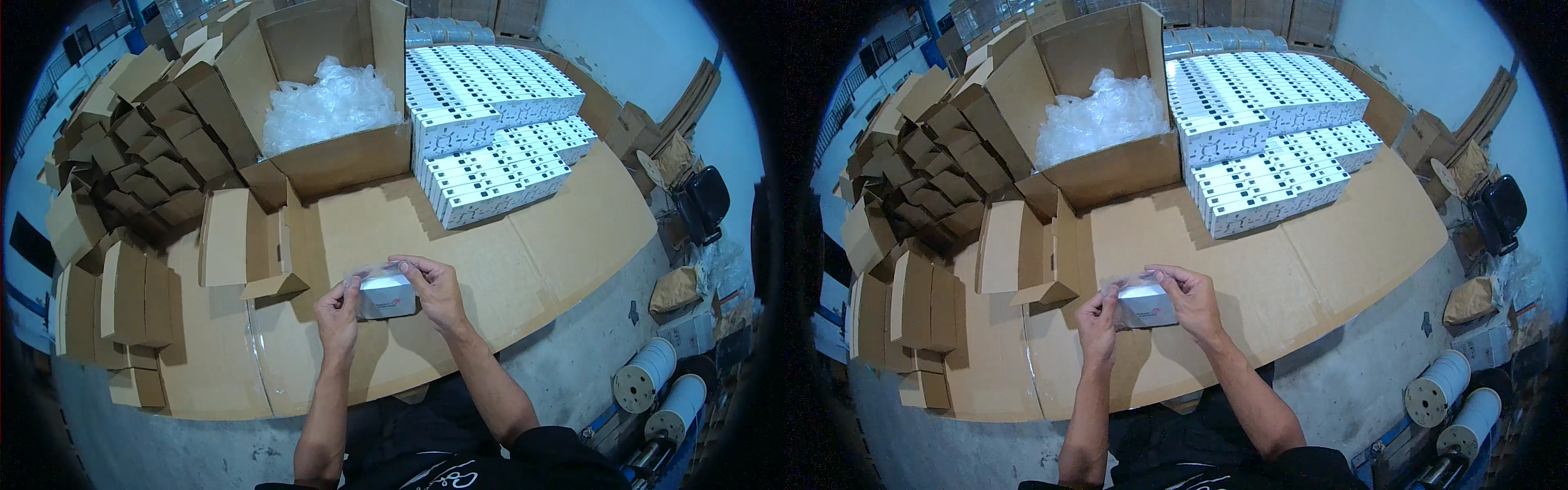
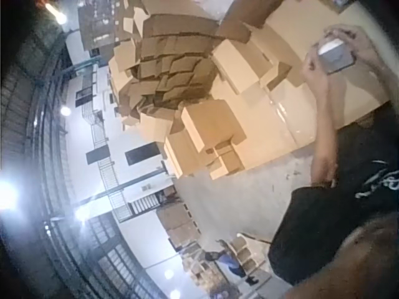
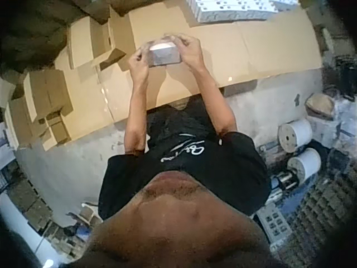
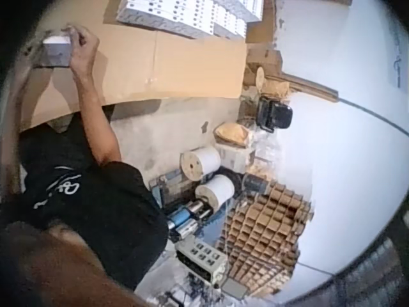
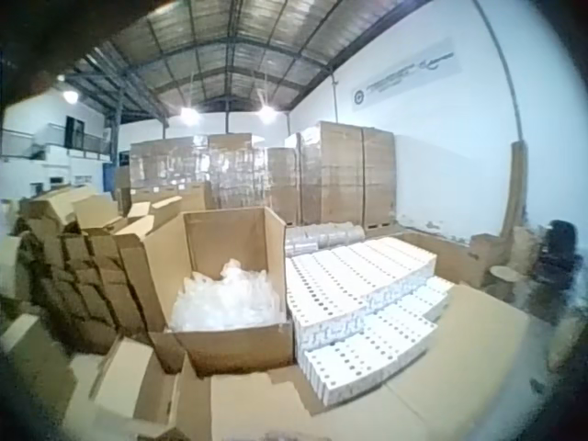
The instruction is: Packing small white electronics boxes into individual plastic bags and then placing them into larger cardboard shipping boxes.
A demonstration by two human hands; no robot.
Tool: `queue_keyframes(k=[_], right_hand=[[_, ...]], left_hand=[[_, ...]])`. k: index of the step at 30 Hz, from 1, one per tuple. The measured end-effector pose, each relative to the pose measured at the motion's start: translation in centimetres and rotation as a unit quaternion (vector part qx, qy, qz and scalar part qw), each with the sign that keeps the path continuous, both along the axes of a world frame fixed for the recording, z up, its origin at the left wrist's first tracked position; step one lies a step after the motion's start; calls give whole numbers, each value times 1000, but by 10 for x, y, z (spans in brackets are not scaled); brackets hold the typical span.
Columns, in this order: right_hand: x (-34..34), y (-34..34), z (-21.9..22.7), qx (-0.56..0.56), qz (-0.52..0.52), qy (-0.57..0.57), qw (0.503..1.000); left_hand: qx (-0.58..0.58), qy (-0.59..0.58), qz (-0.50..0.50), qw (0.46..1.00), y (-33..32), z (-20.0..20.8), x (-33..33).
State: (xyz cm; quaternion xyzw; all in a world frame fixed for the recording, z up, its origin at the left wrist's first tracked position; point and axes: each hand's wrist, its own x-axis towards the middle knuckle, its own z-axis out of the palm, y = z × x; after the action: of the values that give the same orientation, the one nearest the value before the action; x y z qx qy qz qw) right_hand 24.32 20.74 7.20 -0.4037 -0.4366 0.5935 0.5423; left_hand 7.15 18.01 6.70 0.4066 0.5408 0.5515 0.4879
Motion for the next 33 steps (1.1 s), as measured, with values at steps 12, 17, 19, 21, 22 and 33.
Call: queue_keyframes(k=[12, 17, 19, 21, 22, 33], right_hand=[[10, 0, -12, 67, 59, -54, 995], [26, -2, -8, 76, 114, -82, 987], [28, -3, -4, 99, 114, -106, 983], [29, -4, 3, 121, 112, -129, 978], [30, -5, 8, 116, 116, -149, 975], [19, -8, -2, 0, 83, -46, 996]], left_hand=[[39, -249, 69, 965, -2, -20, 8], [9, -75, -66, 995, -8, 5, 2], [-35, -58, -102, 992, -8, 5, -6], [82, 21, -125, 989, -4, -6, -15], [82, 20, -125, 989, -4, -6, -18], [29, -81, 0, 996, -1, -13, 2]])
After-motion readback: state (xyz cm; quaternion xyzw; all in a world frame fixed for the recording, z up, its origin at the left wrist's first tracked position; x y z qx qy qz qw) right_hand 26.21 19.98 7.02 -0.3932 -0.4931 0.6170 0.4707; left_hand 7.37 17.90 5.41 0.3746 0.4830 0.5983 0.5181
